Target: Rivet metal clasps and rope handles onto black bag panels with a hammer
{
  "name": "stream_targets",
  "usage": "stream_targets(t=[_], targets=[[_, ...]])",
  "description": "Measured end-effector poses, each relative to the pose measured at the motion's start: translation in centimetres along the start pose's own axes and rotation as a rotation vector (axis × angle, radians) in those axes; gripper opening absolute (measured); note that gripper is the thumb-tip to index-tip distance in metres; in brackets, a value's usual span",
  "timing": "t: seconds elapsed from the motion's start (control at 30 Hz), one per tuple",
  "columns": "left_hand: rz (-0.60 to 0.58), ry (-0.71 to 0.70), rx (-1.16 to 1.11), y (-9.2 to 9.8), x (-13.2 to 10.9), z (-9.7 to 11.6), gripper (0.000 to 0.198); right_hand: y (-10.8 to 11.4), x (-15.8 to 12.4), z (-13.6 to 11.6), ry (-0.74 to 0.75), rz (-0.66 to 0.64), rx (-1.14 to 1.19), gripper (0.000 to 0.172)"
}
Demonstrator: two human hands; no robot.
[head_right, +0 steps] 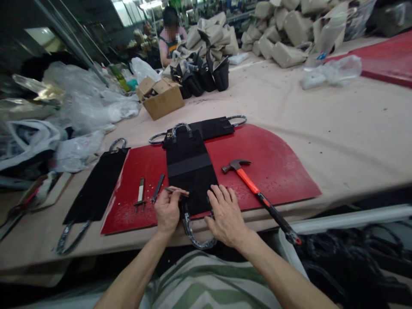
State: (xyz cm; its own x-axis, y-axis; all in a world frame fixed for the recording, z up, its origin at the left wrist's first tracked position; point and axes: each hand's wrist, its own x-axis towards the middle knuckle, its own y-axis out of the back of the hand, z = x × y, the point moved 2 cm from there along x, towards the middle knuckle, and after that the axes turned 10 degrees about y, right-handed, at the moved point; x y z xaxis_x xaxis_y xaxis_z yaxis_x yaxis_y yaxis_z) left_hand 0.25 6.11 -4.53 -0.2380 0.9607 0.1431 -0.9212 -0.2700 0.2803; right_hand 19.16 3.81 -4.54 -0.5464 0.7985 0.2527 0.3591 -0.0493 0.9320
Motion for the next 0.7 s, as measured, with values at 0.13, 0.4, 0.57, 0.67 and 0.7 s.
stream_targets(t=[0.13, 0.4, 0.57, 0.67, 0.7], targets=[[0.111, 0.091, 0.076, 1.0, 1.7, 0.4, 0.018, 1.4, -0.4, -0.6, -0.105, 0.018, -0.046, 0.075], [0.152, 0.152, 1.007, 3.4, 5.3, 1.4, 0.014, 1.9, -2.2, -2.1, -0.507, -0.213, 0.041, 0.020], [0.082, 0.163, 1.243, 3.1, 5.3, 2.0, 0.019, 0.2, -3.5, -1.6, -0.591, -0.041, 0.565, 0.023], [0.053, 0.163, 1.236, 3.1, 5.1, 1.7, 0.021, 0.2, -4.5, -0.7, -0.625, 0.120, 0.846, 0.041], [0.055, 0.164, 1.211, 3.3, 5.2, 1.6, 0.019, 0.5, -4.8, -0.3, -0.642, 0.132, 0.894, 0.046]])
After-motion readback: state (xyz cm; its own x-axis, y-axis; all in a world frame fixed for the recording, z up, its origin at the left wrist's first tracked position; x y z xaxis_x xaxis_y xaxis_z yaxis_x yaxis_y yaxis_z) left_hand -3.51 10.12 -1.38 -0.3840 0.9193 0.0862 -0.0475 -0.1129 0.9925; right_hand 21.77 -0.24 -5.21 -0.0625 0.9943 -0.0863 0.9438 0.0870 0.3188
